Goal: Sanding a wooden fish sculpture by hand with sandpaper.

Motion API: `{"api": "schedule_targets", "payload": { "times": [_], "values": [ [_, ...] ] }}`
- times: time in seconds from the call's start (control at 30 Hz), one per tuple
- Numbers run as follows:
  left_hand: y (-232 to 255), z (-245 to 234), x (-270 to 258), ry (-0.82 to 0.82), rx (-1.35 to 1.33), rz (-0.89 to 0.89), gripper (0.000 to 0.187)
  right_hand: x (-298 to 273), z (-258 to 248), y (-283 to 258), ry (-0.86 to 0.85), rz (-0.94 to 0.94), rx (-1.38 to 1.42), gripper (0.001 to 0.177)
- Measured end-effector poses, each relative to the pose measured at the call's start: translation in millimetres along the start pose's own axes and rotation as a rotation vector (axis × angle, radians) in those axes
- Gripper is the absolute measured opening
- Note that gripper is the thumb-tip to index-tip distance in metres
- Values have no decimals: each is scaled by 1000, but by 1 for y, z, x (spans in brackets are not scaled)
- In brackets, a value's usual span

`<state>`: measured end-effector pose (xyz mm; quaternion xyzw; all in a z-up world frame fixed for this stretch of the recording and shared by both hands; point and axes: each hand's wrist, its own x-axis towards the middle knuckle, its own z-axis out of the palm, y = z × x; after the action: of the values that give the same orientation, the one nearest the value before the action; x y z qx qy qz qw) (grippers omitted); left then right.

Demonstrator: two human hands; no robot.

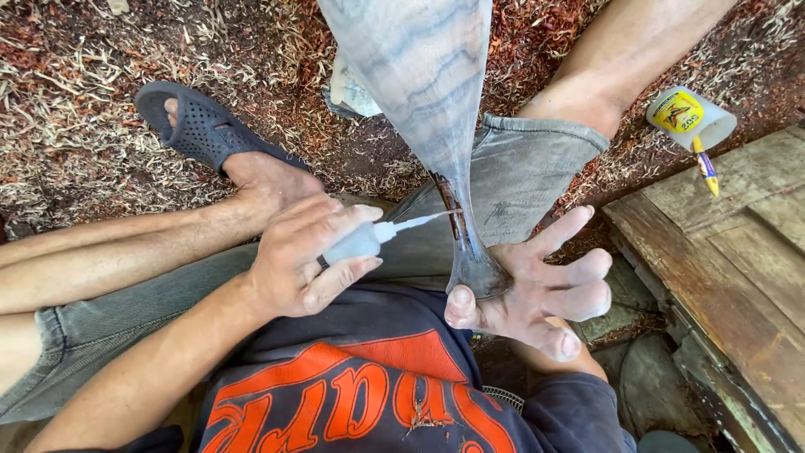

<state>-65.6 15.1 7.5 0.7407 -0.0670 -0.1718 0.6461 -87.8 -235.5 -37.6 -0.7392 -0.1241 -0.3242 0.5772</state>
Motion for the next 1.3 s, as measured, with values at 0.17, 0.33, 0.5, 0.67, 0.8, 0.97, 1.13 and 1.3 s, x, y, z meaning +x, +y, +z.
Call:
{"api": "schedule_targets", "payload": {
  "times": [0.17,0.33,0.5,0.67,0.8,0.97,1.13,1.3],
  "values": [
    [2,7,1,-23,-3,34,55,11,9,-1,1,39,-29,96],
    [1,9,2,47,16,-10,51,36,17,0,-14,102,-10,87],
    [-15,-4,4,187,-41,-99,52,63,38,-4,100,308,-94,79],
    [-62,-59,16,424,37,-197,36,100,29,3,63,466,-145,67],
    [-105,-89,27,586,159,-166,32,105,17,11,87,436,-233,50],
    [-183,-103,16,678,446,-168,39,168,-3,47,-237,-143,-669,43],
    [-218,-113,23,758,599,-187,46,213,-26,80,-458,-492,-716,72],
    [-260,-119,7,788,615,-207,44,240,-3,67,-565,-160,-632,39]
  ]
}}
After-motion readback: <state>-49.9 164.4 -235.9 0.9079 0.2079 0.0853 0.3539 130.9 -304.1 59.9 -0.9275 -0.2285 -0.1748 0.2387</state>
